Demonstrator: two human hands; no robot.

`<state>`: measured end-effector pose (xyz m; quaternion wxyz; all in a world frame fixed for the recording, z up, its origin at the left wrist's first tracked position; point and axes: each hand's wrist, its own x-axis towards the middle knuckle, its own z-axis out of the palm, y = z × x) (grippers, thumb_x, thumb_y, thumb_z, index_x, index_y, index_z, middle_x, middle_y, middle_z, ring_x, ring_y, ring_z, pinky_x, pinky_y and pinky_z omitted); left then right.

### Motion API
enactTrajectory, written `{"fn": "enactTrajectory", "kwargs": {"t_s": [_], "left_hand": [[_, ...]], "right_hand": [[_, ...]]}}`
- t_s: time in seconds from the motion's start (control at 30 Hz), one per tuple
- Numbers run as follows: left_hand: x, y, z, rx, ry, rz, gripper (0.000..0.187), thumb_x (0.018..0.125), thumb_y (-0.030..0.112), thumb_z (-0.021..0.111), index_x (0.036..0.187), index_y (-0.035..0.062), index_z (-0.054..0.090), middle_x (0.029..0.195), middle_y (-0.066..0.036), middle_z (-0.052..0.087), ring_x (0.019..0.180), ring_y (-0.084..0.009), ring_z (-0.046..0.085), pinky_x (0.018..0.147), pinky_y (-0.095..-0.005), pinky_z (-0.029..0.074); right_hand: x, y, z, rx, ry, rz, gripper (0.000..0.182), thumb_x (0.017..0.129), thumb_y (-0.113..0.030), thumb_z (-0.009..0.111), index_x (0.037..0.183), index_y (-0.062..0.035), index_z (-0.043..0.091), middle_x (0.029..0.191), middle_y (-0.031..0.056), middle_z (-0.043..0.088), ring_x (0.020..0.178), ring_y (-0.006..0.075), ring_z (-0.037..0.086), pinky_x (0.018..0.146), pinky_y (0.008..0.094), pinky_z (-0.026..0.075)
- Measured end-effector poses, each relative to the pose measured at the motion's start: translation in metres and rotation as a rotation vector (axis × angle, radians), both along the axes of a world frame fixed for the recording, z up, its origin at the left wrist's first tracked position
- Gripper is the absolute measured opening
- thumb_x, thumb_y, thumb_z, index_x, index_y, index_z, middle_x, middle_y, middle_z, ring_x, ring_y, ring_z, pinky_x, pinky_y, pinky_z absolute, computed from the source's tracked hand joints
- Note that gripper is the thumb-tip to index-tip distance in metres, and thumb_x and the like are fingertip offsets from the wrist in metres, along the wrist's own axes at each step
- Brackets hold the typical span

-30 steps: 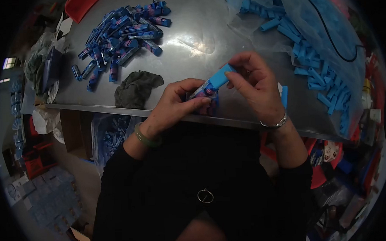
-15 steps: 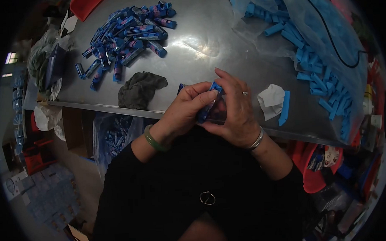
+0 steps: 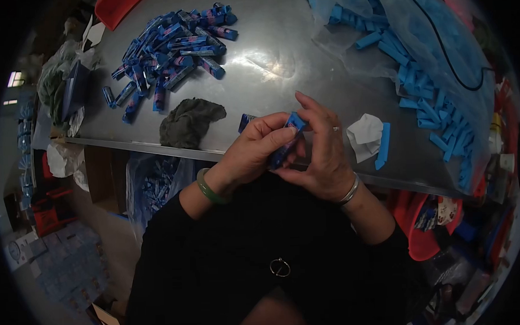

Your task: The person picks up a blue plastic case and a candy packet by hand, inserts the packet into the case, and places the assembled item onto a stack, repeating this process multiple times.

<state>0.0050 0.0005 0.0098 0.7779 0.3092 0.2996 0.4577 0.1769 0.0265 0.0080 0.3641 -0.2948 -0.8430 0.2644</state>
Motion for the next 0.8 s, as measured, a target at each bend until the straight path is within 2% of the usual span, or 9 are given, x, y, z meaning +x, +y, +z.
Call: {"fn": "enactTrajectory", "kwargs": {"t_s": [0.13,0.2,0.33,0.67,0.73,0.8], "left_hand": [[0.001,-0.001,0.002,0.002,-0.005,-0.020,0.023,0.096,0.026,0.055,0.107,0.0053,0.059,0.082,-0.003,0.063,0.068,-0.0069,0.057,0.059,-0.0193,0.045],[0.001,-0.001,0.002,0.008,-0.009,-0.023,0.023,0.096,0.026,0.055,0.106,0.0055,0.059,0.082,-0.003,0.063,0.068,-0.0069,0.057,0.059,-0.0195,0.045],[0.002,-0.001,0.003,0.010,-0.011,-0.029,0.023,0.096,0.026,0.055,0.104,0.0056,0.059,0.081,-0.003,0.063,0.067,-0.0070,0.057,0.059,-0.0195,0.045],[0.003,-0.004,-0.004,0.016,0.036,0.007,0.023,0.096,0.025,0.055,0.108,0.0050,0.058,0.083,-0.004,0.063,0.067,-0.0067,0.057,0.057,-0.0189,0.046],[0.005,-0.002,0.002,0.009,-0.004,-0.057,0.023,0.096,0.023,0.054,0.109,0.0041,0.059,0.082,-0.003,0.062,0.067,-0.0066,0.057,0.060,-0.0192,0.046],[0.002,0.000,0.004,-0.002,0.188,0.044,0.025,0.096,0.023,0.054,0.111,0.0035,0.060,0.082,-0.003,0.062,0.069,-0.0064,0.056,0.062,-0.0194,0.045]], "right_hand": [[0.002,-0.001,0.002,0.024,0.010,0.001,0.097,0.053,-0.017,0.087,0.132,-0.0091,0.031,0.143,0.0186,0.034,0.125,0.0326,0.041,0.103,0.0437,0.030],[0.003,-0.001,0.006,0.055,-0.030,-0.005,0.091,0.054,-0.015,0.087,0.127,-0.0047,0.035,0.141,0.0223,0.038,0.124,0.0340,0.043,0.103,0.0399,0.036],[0.003,-0.002,0.000,0.020,0.006,0.012,0.095,0.053,-0.016,0.087,0.130,-0.0092,0.033,0.142,0.0183,0.034,0.125,0.0326,0.042,0.103,0.0427,0.031],[0.005,-0.003,-0.002,0.011,0.025,0.024,0.095,0.053,-0.018,0.087,0.131,-0.0068,0.033,0.141,0.0196,0.034,0.126,0.0340,0.041,0.105,0.0438,0.031],[0.007,-0.002,-0.004,-0.006,0.050,0.044,0.096,0.056,-0.021,0.087,0.132,-0.0040,0.033,0.141,0.0199,0.034,0.127,0.0354,0.039,0.106,0.0441,0.031],[0.019,-0.001,0.002,0.005,0.032,-0.041,0.092,0.059,-0.023,0.086,0.133,-0.0025,0.035,0.140,0.0211,0.037,0.126,0.0362,0.041,0.105,0.0431,0.033]]}}
